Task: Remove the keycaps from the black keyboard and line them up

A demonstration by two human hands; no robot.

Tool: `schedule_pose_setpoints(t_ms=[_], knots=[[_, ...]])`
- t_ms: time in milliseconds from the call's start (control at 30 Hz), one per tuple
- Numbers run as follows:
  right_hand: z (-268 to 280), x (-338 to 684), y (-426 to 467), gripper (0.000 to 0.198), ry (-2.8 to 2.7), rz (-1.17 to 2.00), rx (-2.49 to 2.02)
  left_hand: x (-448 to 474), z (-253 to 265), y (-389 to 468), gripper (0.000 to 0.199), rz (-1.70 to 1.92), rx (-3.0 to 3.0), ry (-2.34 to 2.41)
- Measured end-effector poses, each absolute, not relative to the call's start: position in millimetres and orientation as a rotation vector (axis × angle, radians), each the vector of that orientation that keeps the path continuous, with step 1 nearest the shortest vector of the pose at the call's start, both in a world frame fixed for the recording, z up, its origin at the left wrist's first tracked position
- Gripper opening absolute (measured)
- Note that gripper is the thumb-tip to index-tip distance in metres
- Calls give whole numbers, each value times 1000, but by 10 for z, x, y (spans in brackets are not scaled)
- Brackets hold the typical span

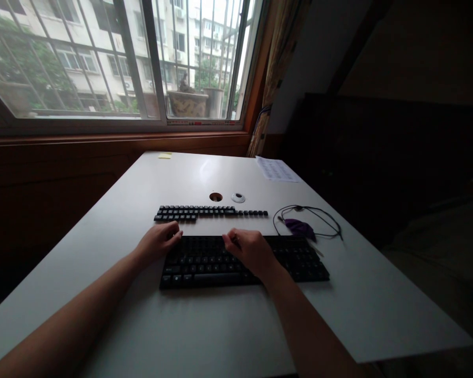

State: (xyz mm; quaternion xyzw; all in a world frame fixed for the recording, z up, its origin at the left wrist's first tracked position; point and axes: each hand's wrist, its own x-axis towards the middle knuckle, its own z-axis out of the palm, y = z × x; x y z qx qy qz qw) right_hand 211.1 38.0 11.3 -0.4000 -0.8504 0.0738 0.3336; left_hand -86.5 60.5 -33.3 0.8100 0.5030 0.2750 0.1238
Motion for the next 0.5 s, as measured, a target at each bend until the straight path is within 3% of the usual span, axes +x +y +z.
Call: schedule_pose_setpoints(t_ms=[267,500], knots=[[34,2239,518,34,-1830,754,-1252,-872,-345,597,24,787,2391,1478],[-35,2250,580,36,-1733,796,-1263,-865,-350,600,24,807,2439,1487]])
